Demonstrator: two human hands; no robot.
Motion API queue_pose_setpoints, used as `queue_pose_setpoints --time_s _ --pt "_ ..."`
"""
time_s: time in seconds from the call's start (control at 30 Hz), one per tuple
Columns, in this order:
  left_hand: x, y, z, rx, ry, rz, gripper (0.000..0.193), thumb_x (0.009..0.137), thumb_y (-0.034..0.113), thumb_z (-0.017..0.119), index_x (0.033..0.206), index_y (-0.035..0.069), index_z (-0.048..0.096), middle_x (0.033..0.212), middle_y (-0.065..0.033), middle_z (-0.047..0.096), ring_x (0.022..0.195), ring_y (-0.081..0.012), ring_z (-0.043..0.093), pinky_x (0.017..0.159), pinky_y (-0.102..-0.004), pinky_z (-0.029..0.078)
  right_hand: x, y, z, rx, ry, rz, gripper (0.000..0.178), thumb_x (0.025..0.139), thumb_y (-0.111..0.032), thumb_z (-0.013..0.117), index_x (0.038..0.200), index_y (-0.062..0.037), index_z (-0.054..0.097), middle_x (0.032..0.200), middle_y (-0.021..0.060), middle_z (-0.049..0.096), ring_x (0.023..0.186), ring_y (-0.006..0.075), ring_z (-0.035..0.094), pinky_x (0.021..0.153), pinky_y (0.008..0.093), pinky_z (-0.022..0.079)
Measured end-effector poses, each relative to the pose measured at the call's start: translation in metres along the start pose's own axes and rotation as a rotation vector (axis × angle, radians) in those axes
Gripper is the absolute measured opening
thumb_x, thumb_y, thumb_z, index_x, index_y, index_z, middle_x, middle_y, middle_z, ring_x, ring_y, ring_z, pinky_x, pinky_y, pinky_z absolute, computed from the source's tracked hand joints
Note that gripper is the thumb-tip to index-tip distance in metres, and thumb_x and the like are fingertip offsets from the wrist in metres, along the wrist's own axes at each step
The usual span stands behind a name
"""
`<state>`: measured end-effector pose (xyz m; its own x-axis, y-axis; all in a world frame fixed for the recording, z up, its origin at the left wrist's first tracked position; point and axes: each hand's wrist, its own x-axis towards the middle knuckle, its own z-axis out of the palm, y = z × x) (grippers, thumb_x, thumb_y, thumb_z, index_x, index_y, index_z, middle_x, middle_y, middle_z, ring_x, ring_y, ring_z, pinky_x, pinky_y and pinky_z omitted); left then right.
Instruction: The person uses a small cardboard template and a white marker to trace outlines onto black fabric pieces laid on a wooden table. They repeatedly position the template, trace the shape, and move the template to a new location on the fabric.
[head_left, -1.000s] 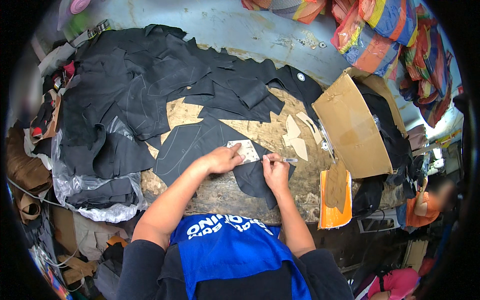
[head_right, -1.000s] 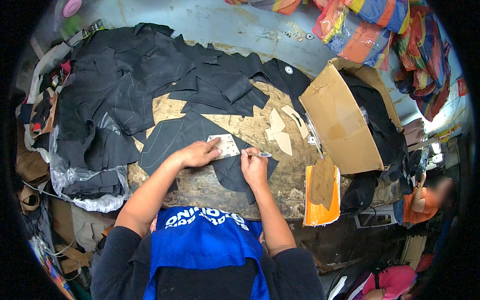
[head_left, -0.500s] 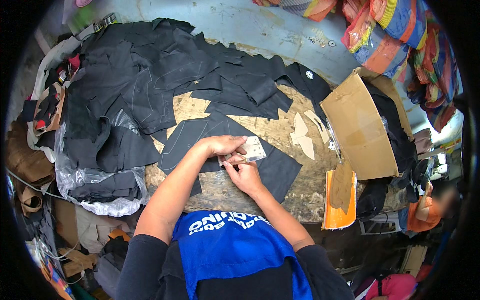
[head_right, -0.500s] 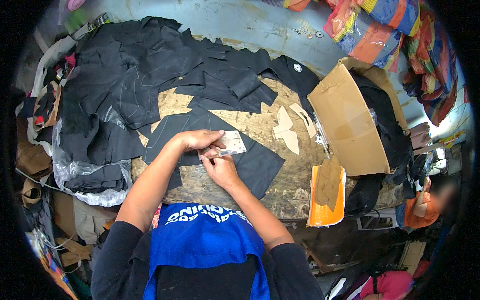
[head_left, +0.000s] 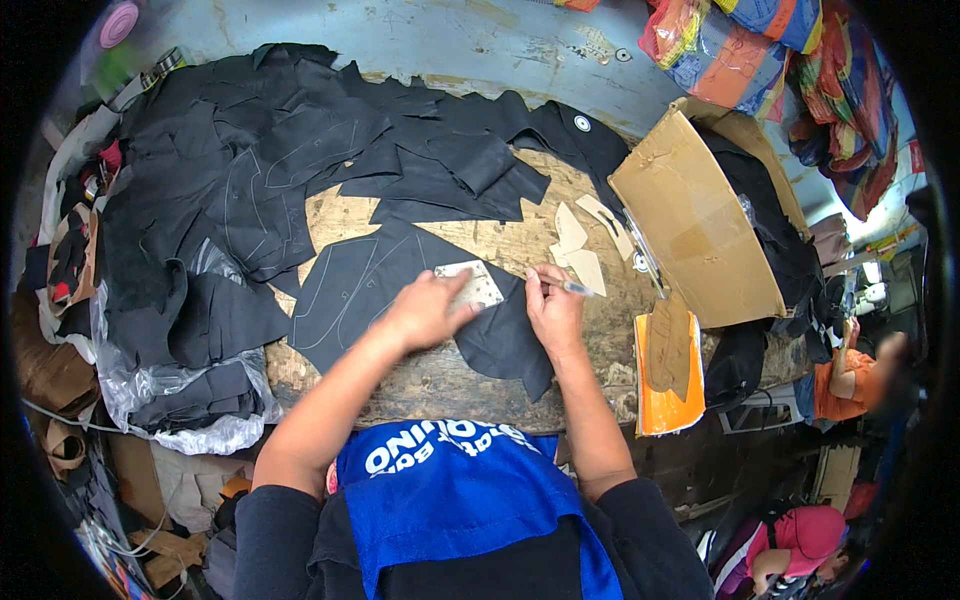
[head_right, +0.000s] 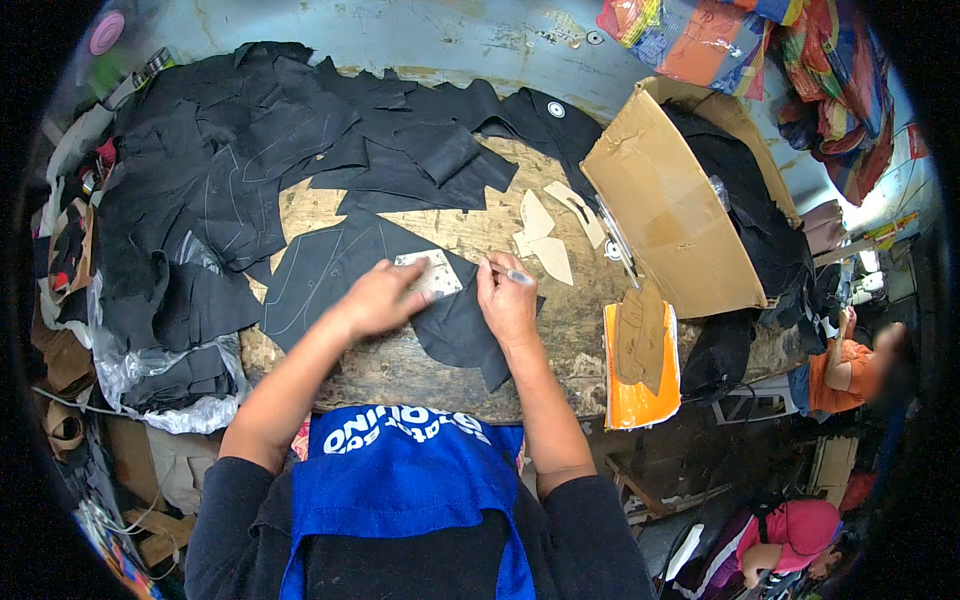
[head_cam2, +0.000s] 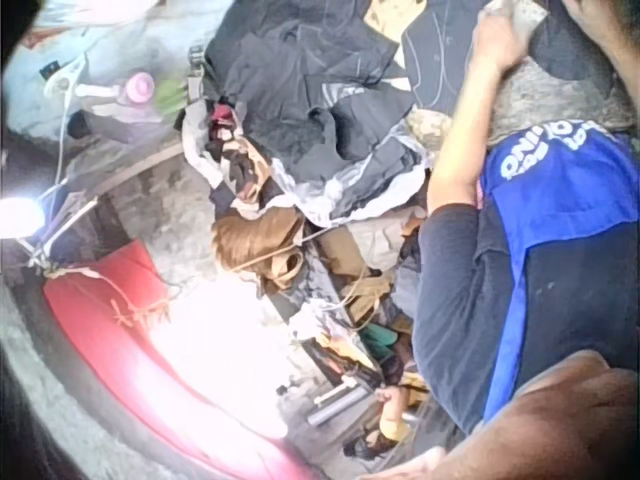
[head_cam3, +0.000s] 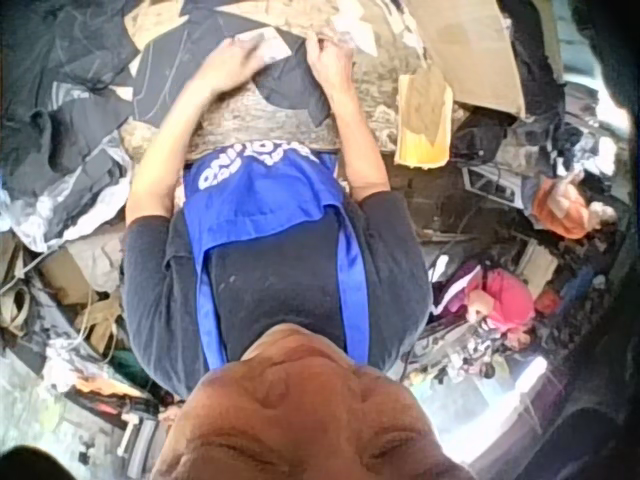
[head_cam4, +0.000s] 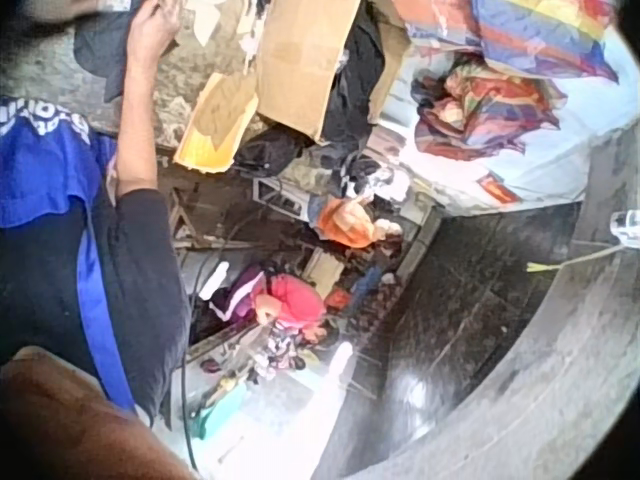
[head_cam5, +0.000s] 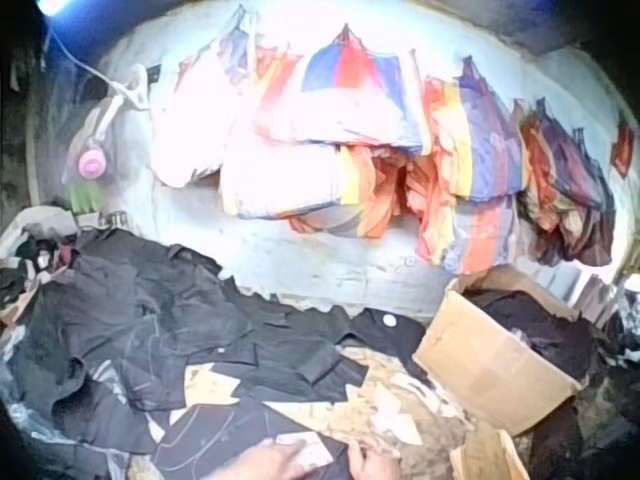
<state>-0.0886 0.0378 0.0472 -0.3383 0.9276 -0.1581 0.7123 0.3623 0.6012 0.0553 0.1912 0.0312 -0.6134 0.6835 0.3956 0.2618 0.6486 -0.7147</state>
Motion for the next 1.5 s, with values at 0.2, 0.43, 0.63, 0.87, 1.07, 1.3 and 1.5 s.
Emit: queue_pose_setpoints --time_s 0.2,0.43,0.63,0.87,1.07,1.3,1.5 --pt "-0.074 0.016 0.057 0.329 0.170 0.209 0.055 0.081 0.041 0.061 0.129 0.014 0.051 0.140 -0.0114 0.041 0.133 -0.0332 0.031 0.103 -0.0585 0.025 -0.001 -0.008 0.057 0.463 -0.193 0.139 0.013 0.090 -0.013 0.058 0.090 0.0005 0.058 0.077 0.0057 0.065 0.069 0.0087 0.059 0.063 0.0221 0.048" --pt "-0.097 -0.004 0.065 0.052 0.284 0.207 0.037 0.081 0.021 0.064 0.116 0.011 0.060 0.128 -0.0073 0.055 0.126 -0.0274 0.043 0.102 -0.0506 0.029 0.001 -0.010 0.074 0.267 -0.085 -0.116 0.012 0.086 -0.010 0.060 0.082 0.0010 0.060 0.072 0.0118 0.066 0.065 0.0184 0.064 0.062 0.0293 0.049" --pt "-0.096 -0.002 0.064 0.013 0.307 0.199 0.031 0.081 0.020 0.063 0.111 0.009 0.062 0.127 -0.0052 0.055 0.126 -0.0243 0.043 0.102 -0.0495 0.030 -0.001 0.000 0.078 0.266 -0.066 -0.135 0.013 0.087 -0.011 0.060 0.084 0.0018 0.061 0.074 0.0094 0.066 0.067 0.0162 0.064 0.063 0.0283 0.049" --pt "-0.096 -0.002 0.063 -0.013 0.313 0.191 0.031 0.081 0.021 0.064 0.110 0.008 0.063 0.126 -0.0059 0.056 0.126 -0.0243 0.044 0.102 -0.0486 0.030 -0.002 -0.001 0.078 0.412 -0.018 0.021 0.012 0.085 -0.010 0.061 0.081 0.0010 0.060 0.067 0.0119 0.063 0.062 0.0221 0.063 0.060 0.0316 0.048" --pt "-0.096 -0.001 0.062 -0.018 0.305 0.181 0.030 0.081 0.021 0.064 0.108 0.008 0.064 0.125 -0.0061 0.057 0.125 -0.0246 0.044 0.102 -0.0474 0.030 -0.002 0.000 0.080 0.386 -0.047 0.001 0.012 0.086 -0.010 0.060 0.081 0.0017 0.059 0.069 0.0121 0.063 0.063 0.0225 0.063 0.059 0.0315 0.048" --pt "-0.096 -0.001 0.061 -0.036 0.315 0.183 0.030 0.081 0.021 0.064 0.108 0.008 0.064 0.125 -0.0055 0.057 0.126 -0.0244 0.043 0.102 -0.0463 0.030 -0.003 0.002 0.081 0.276 -0.028 -0.142 0.012 0.087 -0.010 0.060 0.082 0.0010 0.062 0.071 0.0075 0.064 0.068 0.0132 0.061 0.064 0.0271 0.048" --pt "-0.097 -0.003 0.062 -0.039 0.314 0.180 0.031 0.080 0.021 0.064 0.109 0.009 0.063 0.127 -0.0045 0.056 0.126 -0.0236 0.042 0.102 -0.0460 0.030 -0.007 0.007 0.086 0.554 -0.050 0.083 0.011 0.086 -0.009 0.061 0.089 0.0012 0.063 0.081 0.0096 0.066 0.072 0.0147 0.062 0.066 0.0263 0.049"
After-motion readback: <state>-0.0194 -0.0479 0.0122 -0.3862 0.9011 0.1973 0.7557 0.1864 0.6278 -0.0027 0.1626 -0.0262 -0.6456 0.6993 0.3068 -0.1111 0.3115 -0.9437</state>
